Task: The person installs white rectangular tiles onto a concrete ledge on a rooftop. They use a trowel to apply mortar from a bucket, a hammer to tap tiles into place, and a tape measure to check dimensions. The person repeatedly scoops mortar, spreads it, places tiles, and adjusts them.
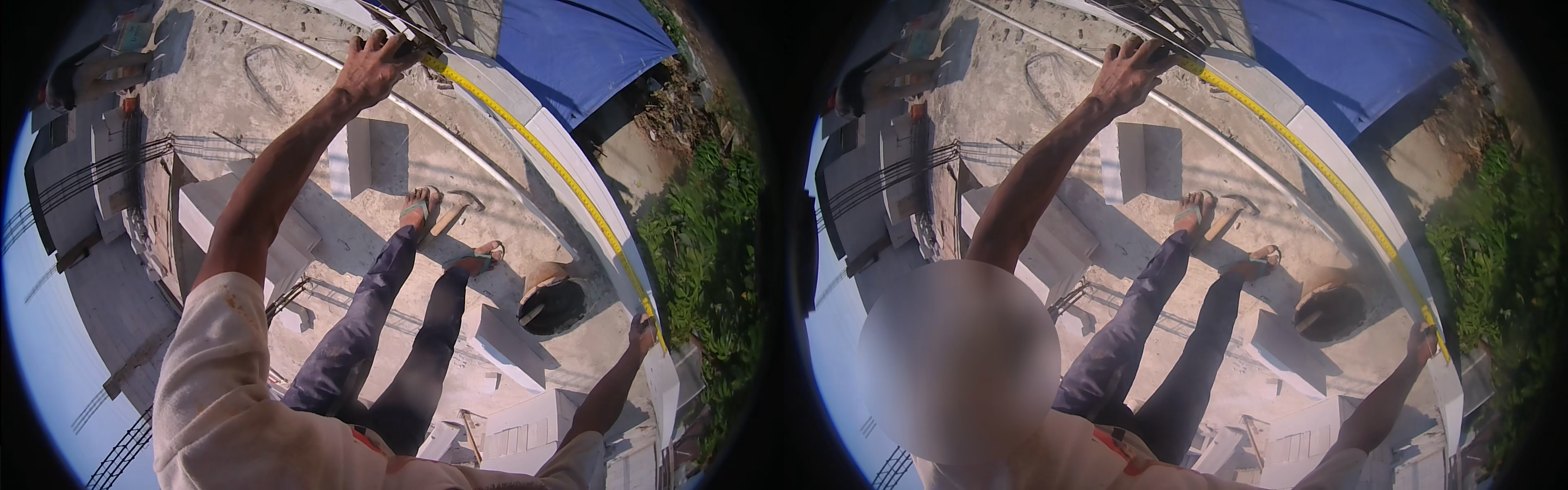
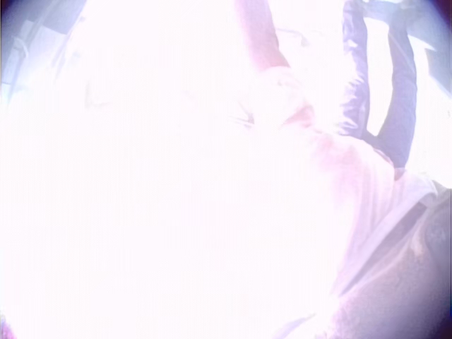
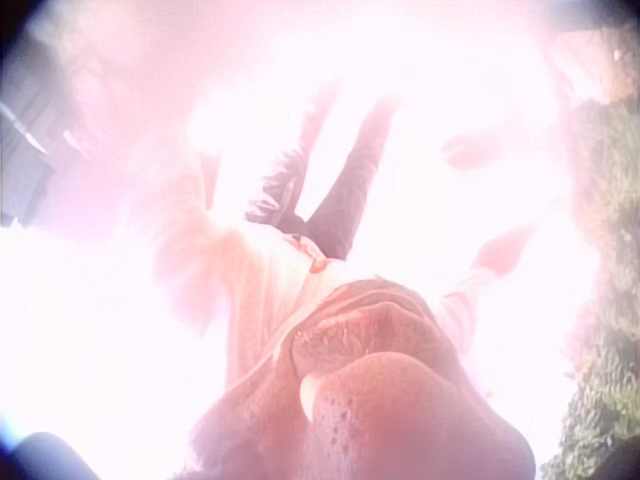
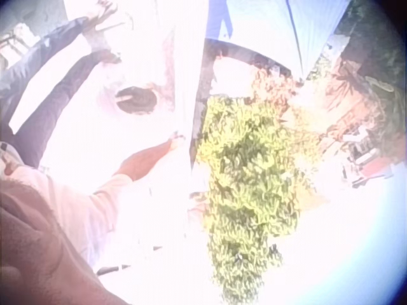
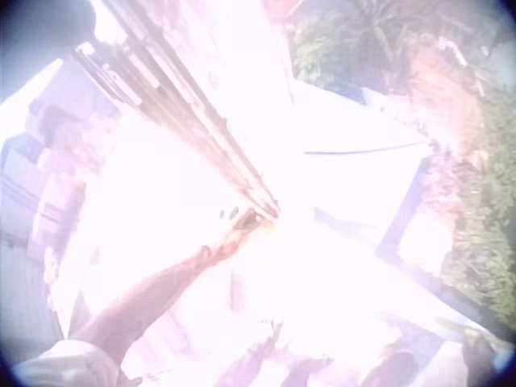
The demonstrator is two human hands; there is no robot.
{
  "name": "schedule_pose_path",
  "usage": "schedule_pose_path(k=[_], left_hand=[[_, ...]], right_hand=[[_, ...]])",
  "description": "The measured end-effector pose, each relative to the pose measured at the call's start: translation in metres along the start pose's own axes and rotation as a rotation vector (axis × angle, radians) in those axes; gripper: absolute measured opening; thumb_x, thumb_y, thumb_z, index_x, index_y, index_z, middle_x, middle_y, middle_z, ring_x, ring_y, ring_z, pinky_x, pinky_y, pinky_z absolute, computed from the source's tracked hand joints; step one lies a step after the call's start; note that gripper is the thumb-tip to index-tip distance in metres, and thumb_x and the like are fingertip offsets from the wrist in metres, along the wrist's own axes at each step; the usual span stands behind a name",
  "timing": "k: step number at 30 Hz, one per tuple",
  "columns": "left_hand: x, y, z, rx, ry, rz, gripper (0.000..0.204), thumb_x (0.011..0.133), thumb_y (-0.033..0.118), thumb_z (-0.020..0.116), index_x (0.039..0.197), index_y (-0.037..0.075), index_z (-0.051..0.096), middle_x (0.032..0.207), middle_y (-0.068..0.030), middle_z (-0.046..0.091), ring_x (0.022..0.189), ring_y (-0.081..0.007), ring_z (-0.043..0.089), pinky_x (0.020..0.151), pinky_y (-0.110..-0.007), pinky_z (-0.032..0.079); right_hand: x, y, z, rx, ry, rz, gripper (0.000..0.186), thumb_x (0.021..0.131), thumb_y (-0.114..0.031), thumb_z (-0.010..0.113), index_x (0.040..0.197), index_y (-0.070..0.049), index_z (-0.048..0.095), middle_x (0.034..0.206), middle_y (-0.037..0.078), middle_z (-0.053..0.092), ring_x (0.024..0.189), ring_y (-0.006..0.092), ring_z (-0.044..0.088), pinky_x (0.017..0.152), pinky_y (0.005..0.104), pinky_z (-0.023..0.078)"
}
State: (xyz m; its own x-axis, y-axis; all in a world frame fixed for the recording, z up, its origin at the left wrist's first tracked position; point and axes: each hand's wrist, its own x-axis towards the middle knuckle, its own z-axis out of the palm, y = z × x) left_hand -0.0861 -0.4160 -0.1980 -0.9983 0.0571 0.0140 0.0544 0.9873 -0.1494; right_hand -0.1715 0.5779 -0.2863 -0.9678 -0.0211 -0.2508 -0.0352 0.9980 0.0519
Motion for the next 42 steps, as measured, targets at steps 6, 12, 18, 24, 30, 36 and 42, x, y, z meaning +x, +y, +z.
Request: schedule_pose_path(k=[6,12,18,24,30,36,42], left_hand=[[0.003,0.001,0.006,-0.020,0.000,-0.009,0.069,0.085,0.019,0.082,0.148,0.037,0.058,0.157,0.0014,0.043,0.136,-0.0324,0.047,0.099,-0.060,0.047],[0.003,0.004,0.002,-0.003,0.015,-0.002,0.069,0.085,0.019,0.082,0.147,0.037,0.059,0.153,0.0015,0.047,0.133,-0.0305,0.049,0.098,-0.059,0.047],[0.004,0.003,-0.004,-0.015,0.000,0.007,0.070,0.085,0.019,0.083,0.148,0.037,0.058,0.151,0.0012,0.048,0.133,-0.0301,0.049,0.098,-0.058,0.048],[0.001,0.001,-0.001,-0.069,-0.006,0.003,0.067,0.085,0.019,0.083,0.146,0.032,0.058,0.149,0.0005,0.049,0.132,-0.0304,0.049,0.099,-0.057,0.047],[-0.037,-0.008,-0.013,-0.167,-0.188,0.001,0.062,0.084,0.019,0.083,0.141,0.026,0.058,0.142,-0.0015,0.052,0.132,-0.0316,0.050,0.103,-0.057,0.045],[-0.068,-0.011,-0.018,-0.230,-0.203,-0.067,0.067,0.084,0.017,0.083,0.144,0.026,0.055,0.140,-0.0032,0.053,0.132,-0.0319,0.050,0.103,-0.057,0.045],[-0.094,-0.018,-0.028,-0.474,-0.473,-0.011,0.090,0.075,0.012,0.089,0.152,0.015,0.043,0.143,-0.0081,0.054,0.135,-0.0350,0.050,0.112,-0.051,0.044]], right_hand=[[-0.002,-0.011,-0.027,-0.137,0.084,-0.059,0.046,0.095,-0.048,0.067,0.099,-0.002,0.067,0.087,0.023,0.071,0.084,0.0441,0.068,0.072,0.0500,0.053],[-0.001,-0.006,-0.027,-0.115,0.153,-0.151,0.041,0.099,-0.042,0.063,0.088,-0.002,0.064,0.083,0.024,0.069,0.076,0.0427,0.067,0.065,0.0499,0.051],[-0.007,-0.021,-0.027,-0.163,0.163,-0.178,0.045,0.096,-0.047,0.066,0.088,-0.002,0.065,0.082,0.024,0.069,0.075,0.0440,0.067,0.063,0.0508,0.051],[-0.008,-0.019,-0.033,0.056,0.093,-0.072,0.044,0.094,-0.047,0.066,0.093,-0.003,0.067,0.085,0.021,0.070,0.083,0.0434,0.068,0.070,0.0492,0.052],[-0.036,-0.052,-0.039,-0.038,0.083,0.051,0.053,0.101,-0.048,0.056,0.095,0.004,0.065,0.089,0.025,0.068,0.084,0.0455,0.063,0.077,0.0530,0.049],[-0.034,-0.043,-0.039,0.073,-0.124,0.180,0.056,0.097,-0.054,0.058,0.114,-0.002,0.073,0.119,0.019,0.073,0.104,0.0399,0.068,0.089,0.0473,0.053],[-0.091,-0.090,-0.041,0.846,0.075,0.404,0.031,0.112,-0.027,0.052,0.121,0.002,0.060,0.097,0.008,0.061,0.085,0.0203,0.056,0.083,0.0334,0.049]])
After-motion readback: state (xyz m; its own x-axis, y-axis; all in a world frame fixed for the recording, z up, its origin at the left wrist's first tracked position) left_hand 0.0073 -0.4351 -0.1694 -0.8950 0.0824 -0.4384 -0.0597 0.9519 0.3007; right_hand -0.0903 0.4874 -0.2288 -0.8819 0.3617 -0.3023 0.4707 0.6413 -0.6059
